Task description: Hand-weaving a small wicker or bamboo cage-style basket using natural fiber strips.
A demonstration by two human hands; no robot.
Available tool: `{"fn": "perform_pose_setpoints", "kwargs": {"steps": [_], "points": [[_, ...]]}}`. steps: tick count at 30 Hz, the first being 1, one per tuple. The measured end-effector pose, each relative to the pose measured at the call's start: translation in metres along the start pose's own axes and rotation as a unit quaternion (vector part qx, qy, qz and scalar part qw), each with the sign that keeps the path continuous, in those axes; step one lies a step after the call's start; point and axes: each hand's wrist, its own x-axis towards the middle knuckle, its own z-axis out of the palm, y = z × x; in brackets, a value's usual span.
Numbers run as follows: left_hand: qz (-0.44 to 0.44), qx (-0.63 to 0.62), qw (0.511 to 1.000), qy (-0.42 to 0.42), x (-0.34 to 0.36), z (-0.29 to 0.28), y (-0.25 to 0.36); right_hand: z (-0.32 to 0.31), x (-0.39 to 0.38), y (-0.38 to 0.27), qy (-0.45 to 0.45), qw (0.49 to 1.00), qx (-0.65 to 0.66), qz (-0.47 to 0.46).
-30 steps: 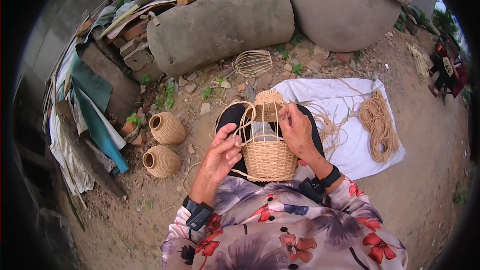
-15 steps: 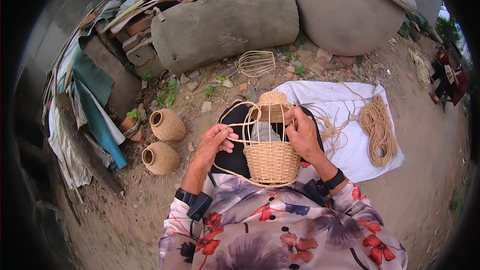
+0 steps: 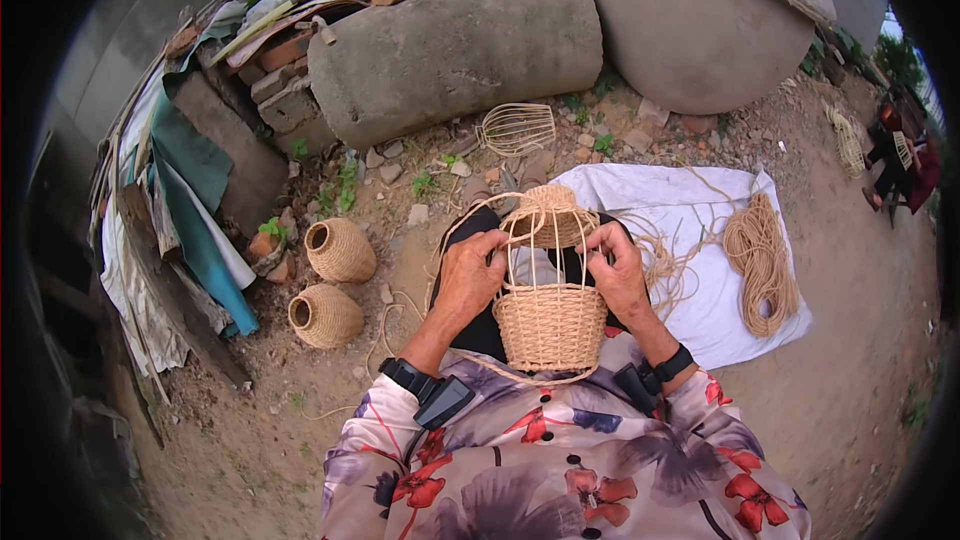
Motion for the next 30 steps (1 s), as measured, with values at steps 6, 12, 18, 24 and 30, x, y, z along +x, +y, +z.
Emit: {"fn": "perform_pose_setpoints", "kwargs": {"steps": [6, 12, 18, 24, 30], "points": [[-0.229, -0.417, 0.878, -0.044, -0.003, -0.021, 0.03, -0.003, -0.005, 0.033, 0.044, 0.995, 0.085, 0.014], [-0.163, 0.038, 0.985, 0.045, -0.033, -0.015, 0.003, 0.003, -0.002, 0.026, 0.039, 0.998, 0.046, -0.013], [-0.327, -0.188, 0.91, 0.171, -0.098, -0.09, -0.214, 0.009, 0.002, 0.008, 0.003, 0.999, 0.038, -0.01], [-0.192, 0.459, 0.865, 0.072, -0.281, -0.246, -0.234, -0.004, -0.002, 0.018, 0.035, 0.999, 0.008, -0.011], [-0.255, 0.235, 0.934, 0.09, -0.181, -0.178, -0.196, -0.014, 0.007, -0.021, 0.108, 0.968, -0.161, -0.157]]}}
